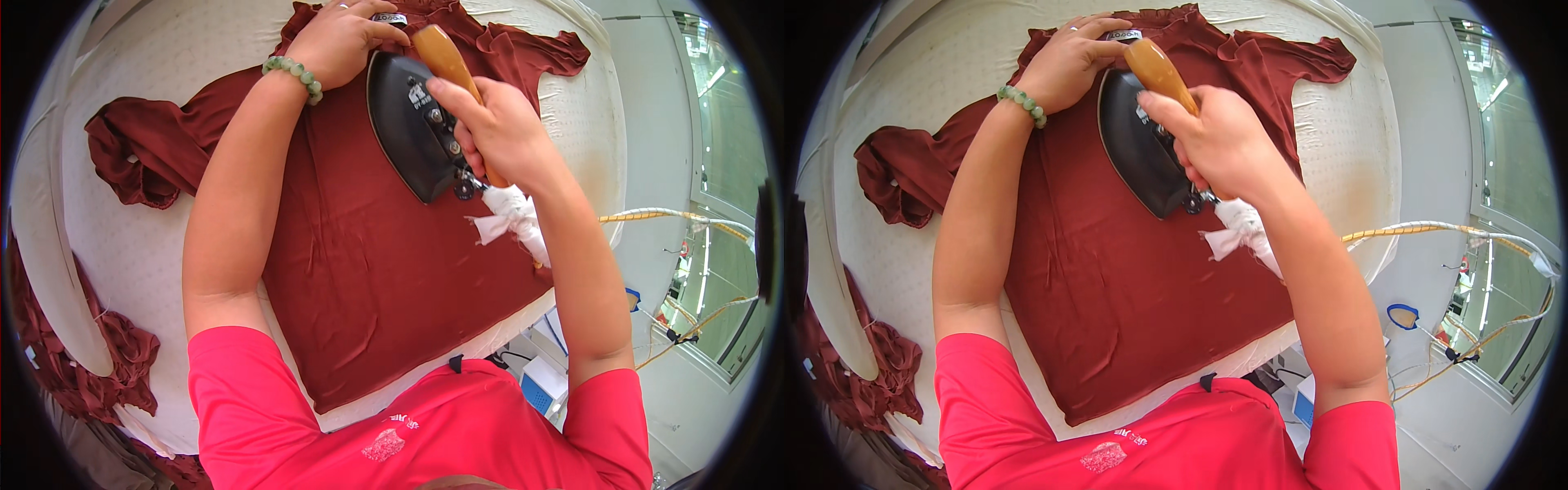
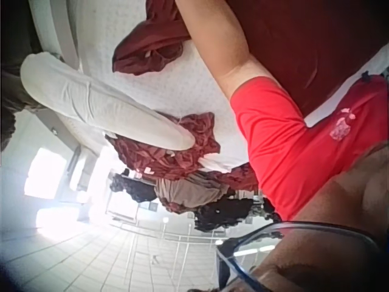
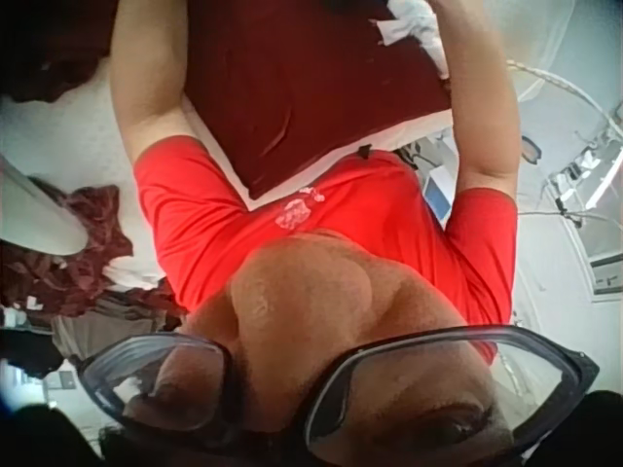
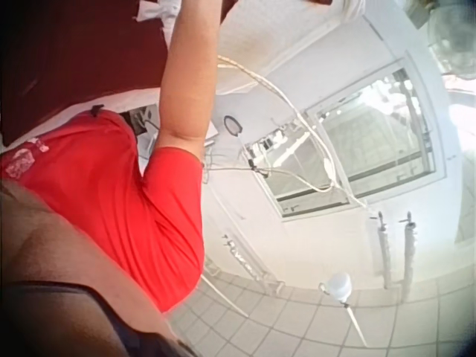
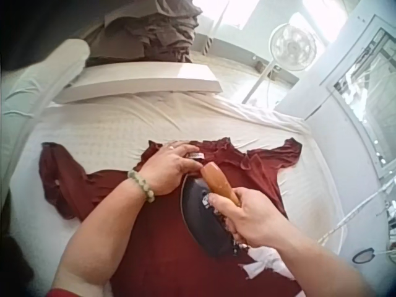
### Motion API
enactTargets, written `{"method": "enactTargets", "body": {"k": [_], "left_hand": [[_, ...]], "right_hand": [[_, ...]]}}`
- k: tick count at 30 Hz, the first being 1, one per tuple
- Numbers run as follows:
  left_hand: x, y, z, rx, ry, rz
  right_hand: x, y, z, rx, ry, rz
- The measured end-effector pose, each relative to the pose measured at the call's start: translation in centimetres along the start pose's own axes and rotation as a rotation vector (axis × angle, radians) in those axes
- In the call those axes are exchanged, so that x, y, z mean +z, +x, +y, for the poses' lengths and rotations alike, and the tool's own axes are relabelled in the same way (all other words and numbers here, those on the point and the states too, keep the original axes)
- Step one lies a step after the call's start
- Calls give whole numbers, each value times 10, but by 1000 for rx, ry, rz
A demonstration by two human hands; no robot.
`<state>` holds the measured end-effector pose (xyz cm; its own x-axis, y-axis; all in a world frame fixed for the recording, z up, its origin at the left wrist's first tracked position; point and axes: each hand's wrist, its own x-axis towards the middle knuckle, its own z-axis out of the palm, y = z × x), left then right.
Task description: The recorder is ironing and then folding a red shirt on a workbench in an industrial setting.
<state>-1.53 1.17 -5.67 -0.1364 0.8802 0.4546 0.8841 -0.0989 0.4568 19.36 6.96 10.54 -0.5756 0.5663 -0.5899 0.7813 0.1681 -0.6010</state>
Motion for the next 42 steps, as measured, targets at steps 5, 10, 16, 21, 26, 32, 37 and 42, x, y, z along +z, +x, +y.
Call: {"method": "enactTargets", "body": {"k": [5, 10, 16, 21, 26, 32, 37, 42], "left_hand": [[-22, 12, 18, -36, -60, -110], [-13, -1, 11, 34, 36, -68], [-46, -18, 124, -47, 94, 333], [-35, -117, 266, -437, -223, 390], [-43, -196, 385, -874, -844, 458], [-145, -152, 436, -42, -898, 165], [-180, -134, 479, 9, -839, 284], [-179, -127, 501, -79, -702, 301]], "right_hand": [[-16, 10, 9, 18, -61, -51], [7, -31, 73, -452, -289, 185], [-3, -86, 111, -326, -457, 125], [-9, -91, 112, -254, -437, 53], [1, -131, 147, -312, -524, -59], [13, -227, 203, -319, -725, -317], [14, -232, 215, -383, -727, -245], [13, -170, 202, -362, -520, -3]]}}
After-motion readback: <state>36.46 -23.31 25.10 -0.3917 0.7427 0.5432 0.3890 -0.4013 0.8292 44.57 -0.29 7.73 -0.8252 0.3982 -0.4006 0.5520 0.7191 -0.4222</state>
